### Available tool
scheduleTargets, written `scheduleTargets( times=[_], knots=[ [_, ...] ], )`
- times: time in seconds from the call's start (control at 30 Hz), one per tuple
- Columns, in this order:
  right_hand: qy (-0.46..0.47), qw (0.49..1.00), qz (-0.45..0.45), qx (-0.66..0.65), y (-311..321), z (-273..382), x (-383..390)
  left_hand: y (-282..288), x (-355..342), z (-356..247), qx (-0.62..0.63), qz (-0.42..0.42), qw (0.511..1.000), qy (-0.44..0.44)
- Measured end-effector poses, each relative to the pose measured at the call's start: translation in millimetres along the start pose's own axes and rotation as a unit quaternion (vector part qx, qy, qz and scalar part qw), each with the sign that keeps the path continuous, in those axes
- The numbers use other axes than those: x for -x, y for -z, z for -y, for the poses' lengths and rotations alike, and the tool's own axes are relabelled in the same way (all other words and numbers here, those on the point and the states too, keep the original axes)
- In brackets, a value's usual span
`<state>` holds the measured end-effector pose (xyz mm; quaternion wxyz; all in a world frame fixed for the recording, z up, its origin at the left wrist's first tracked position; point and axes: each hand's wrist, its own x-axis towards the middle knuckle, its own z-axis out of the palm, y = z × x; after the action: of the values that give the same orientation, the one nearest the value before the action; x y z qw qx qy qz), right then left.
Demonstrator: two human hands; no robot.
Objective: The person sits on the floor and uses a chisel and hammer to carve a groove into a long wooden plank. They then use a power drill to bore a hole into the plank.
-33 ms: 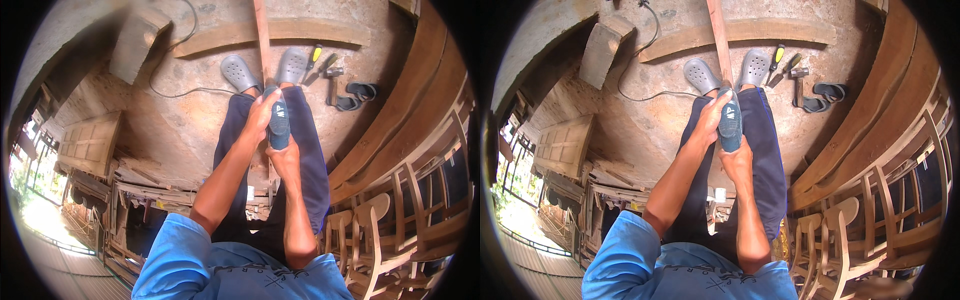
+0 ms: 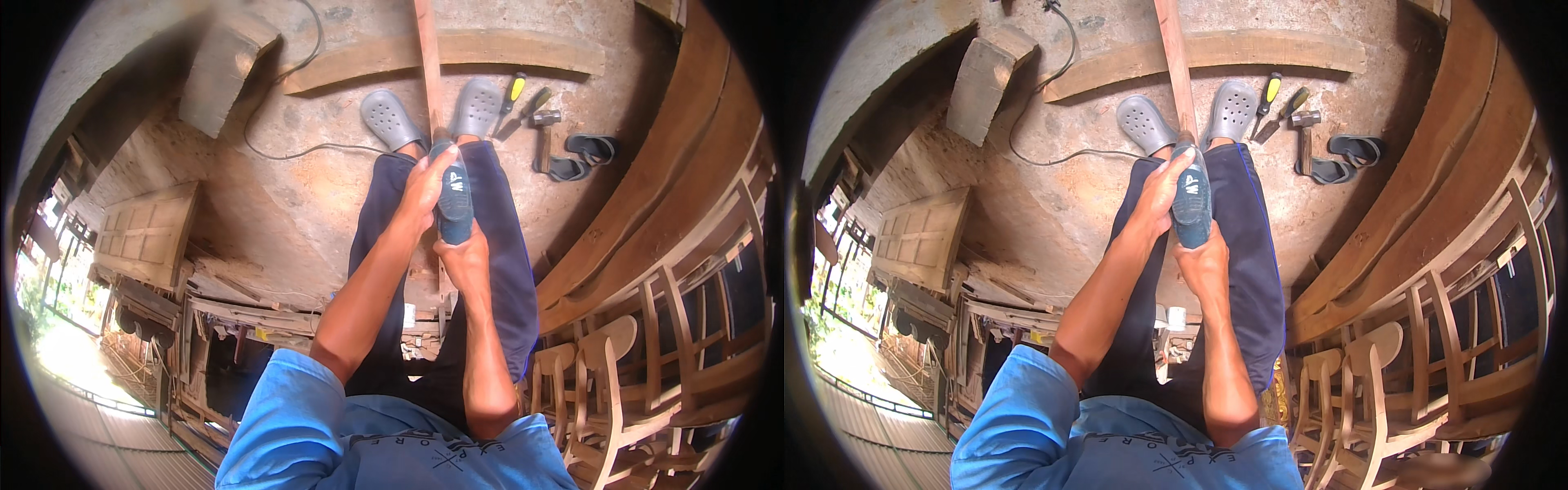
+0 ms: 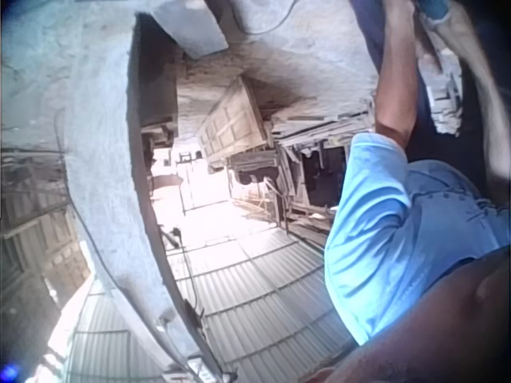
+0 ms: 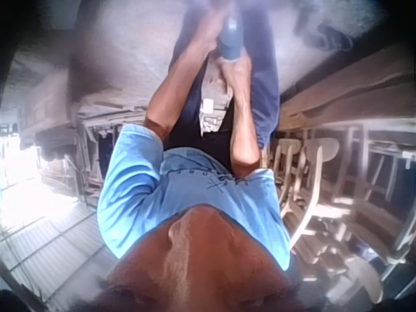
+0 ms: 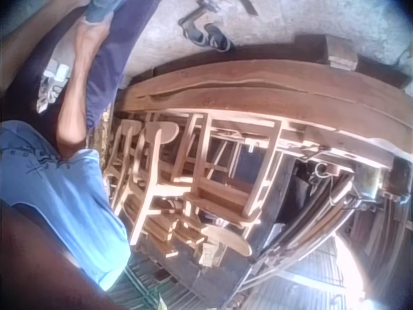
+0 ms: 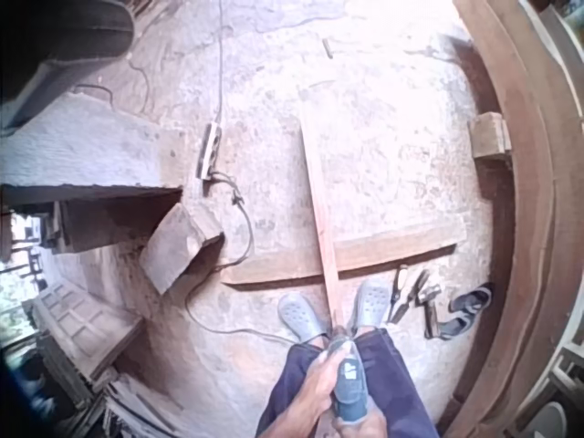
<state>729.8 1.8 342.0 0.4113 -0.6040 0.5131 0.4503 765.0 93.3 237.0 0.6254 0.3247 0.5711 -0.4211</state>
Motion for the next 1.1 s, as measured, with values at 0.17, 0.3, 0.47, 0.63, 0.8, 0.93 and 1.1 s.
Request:
scheduleTargets(
  times=[0.17, 0.3, 0.47, 0.63, 0.8, 0.93, 1.1],
  knots=[
    [0.036, 0.998, -0.055, 0.023, -18.9, -4.4, 2.1, 15.3, -2.4, -4.8, 0.023, 0.023, 0.999, 0.011],
    [0.034, 0.996, -0.076, 0.044, -32.9, -3.4, -7.6, 21.9, -14.0, -10.4, 0.036, 0.045, 0.998, 0.004],
    [-0.001, 0.999, -0.041, 0.029, -14.7, 7.0, -10.8, 14.6, -18.1, -3.2, 0.035, 0.042, 0.998, -0.001],
    [-0.021, 0.999, -0.028, 0.040, -6.6, 21.1, -11.2, 10.6, -21.7, -4.3, 0.029, 0.017, 0.999, -0.003],
    [0.000, 0.997, -0.048, 0.062, -9.6, 20.7, -16.0, 10.5, -24.0, -6.5, 0.031, 0.025, 0.999, -0.010],
    [0.000, 0.998, -0.036, 0.053, -8.9, 16.1, -19.7, 9.9, -24.3, -7.1, 0.031, 0.035, 0.999, -0.021],
    [-0.006, 0.998, -0.032, 0.056, -10.7, 15.7, -22.2, 10.4, -25.8, -9.2, 0.036, 0.034, 0.999, -0.016]
  ],
)
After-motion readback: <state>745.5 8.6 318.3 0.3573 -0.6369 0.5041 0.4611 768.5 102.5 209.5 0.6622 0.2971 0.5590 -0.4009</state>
